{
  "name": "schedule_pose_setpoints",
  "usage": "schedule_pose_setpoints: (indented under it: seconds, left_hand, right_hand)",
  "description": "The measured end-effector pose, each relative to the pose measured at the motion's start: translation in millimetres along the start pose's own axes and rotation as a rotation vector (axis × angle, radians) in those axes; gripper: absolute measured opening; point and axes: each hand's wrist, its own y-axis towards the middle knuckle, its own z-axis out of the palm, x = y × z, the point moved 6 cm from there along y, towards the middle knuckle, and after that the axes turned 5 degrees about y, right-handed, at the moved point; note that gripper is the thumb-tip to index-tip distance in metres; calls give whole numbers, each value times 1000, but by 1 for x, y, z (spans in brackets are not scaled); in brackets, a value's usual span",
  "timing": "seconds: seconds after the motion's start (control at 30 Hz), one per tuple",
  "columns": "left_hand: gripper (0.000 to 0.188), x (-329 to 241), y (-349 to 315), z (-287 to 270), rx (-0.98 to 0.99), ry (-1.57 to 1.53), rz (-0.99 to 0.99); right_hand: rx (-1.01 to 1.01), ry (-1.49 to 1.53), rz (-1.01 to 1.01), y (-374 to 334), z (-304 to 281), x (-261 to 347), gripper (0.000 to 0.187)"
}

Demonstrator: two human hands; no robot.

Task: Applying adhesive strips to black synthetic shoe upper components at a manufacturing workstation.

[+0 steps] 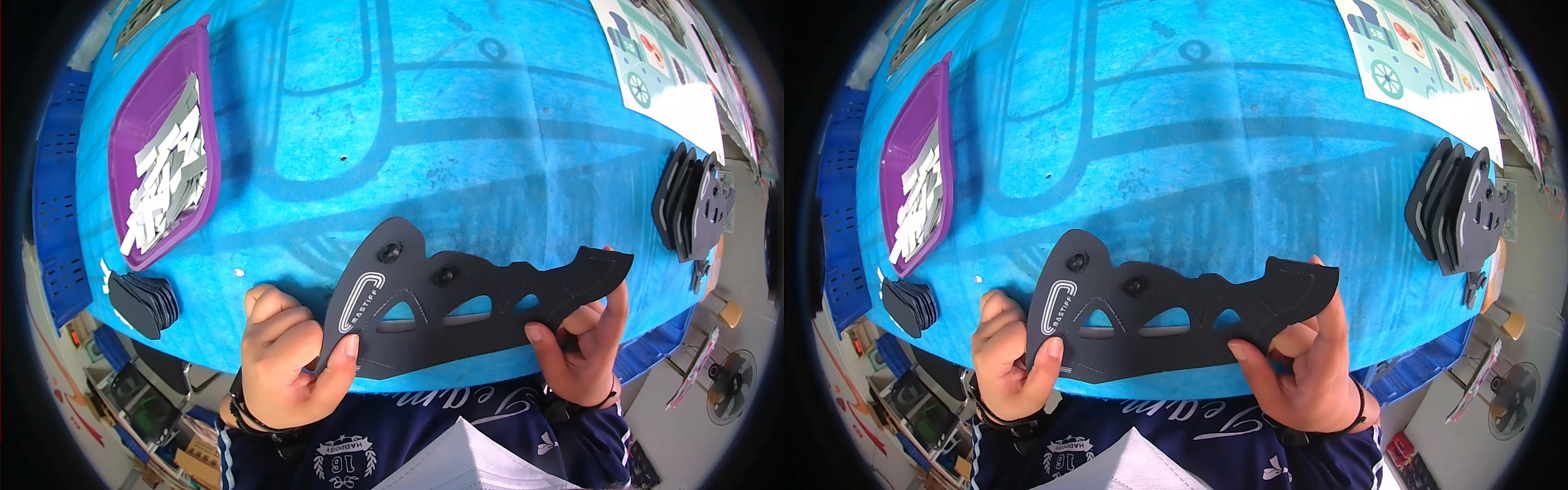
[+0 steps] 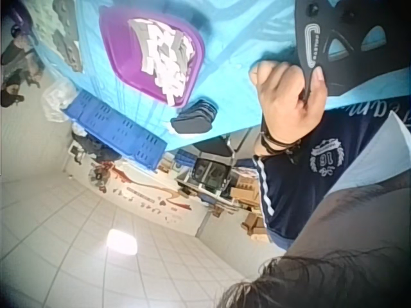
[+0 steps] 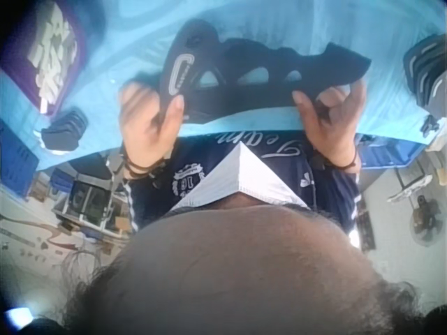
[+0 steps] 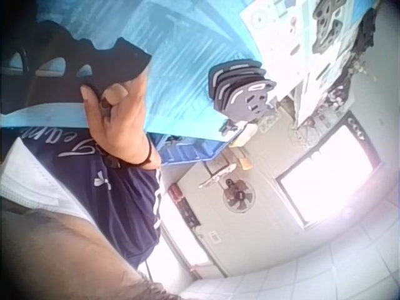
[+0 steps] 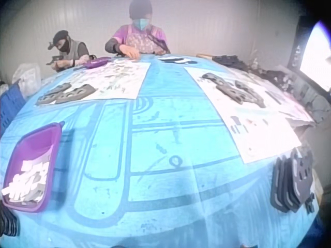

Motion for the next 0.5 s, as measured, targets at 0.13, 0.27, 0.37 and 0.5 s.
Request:
schedule_pose_setpoints:
  seconds: [0.13,0.27,0.37,0.5]
  left_hand:
    - [25,0,0,-1,-74,10,-24]
    - [26,1,2,0,-66,30,-26]
    - [26,-1,3,1,-57,41,-21]
    - [28,-1,2,1,-61,49,-13]
  right_hand:
    - [-23,42,37,-3,0,-2,75]
    - [-2,7,26,-4,2,-3,77]
    - [-13,-27,-28,-2,0,0,79]
    - [-5,-65,-61,-4,-1,2,80]
